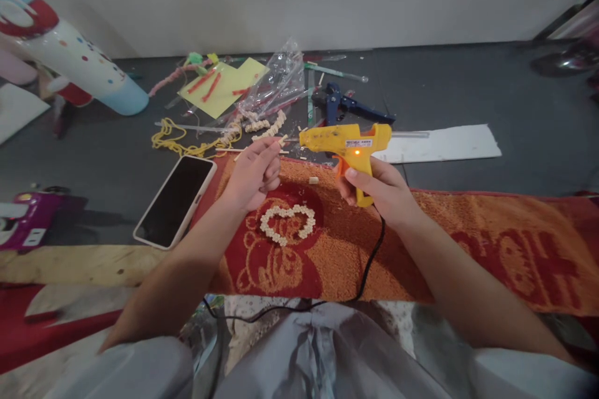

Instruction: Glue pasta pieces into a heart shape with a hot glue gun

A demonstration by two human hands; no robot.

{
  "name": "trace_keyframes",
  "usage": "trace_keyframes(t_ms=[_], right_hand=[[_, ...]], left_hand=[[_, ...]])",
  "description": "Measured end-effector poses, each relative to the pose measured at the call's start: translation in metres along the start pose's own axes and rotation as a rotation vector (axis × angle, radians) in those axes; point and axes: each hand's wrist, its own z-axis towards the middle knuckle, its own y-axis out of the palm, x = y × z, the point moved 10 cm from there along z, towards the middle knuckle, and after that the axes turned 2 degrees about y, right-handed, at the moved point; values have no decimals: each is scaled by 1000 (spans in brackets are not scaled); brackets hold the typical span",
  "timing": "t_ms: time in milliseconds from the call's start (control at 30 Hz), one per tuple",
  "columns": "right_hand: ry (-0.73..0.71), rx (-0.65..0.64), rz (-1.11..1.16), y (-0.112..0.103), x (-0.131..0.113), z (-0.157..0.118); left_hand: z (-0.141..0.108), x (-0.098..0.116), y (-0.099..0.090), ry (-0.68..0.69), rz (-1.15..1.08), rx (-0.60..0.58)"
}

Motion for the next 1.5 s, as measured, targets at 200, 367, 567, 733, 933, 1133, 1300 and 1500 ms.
trace_keyframes(t_ms=[200, 367, 567, 733, 933, 1133, 1300, 1500], right_hand=[[-4, -22, 10, 2, 0, 0], [-12, -10, 15, -1, 1, 0], [-9, 11, -31, -4, -3, 1], [-45, 132, -159, -26, -19, 0], [-69, 416, -937, -74, -56, -20], [-40, 422, -1609, -76, -57, -36], [-8, 250, -1826, -81, -30, -39], [-175, 171, -1730, -46, -49, -32]], left_hand=[[1, 1, -1, 0, -6, 13], [0, 2, 0, 5, -17, 12], [0, 2, 1, 3, -9, -5], [4, 6, -6, 18, -18, 21], [4, 4, -10, -5, 10, 69], [6, 7, -7, 33, -5, 40], [7, 9, -10, 62, -11, 36], [10, 17, -22, 129, -43, 90]])
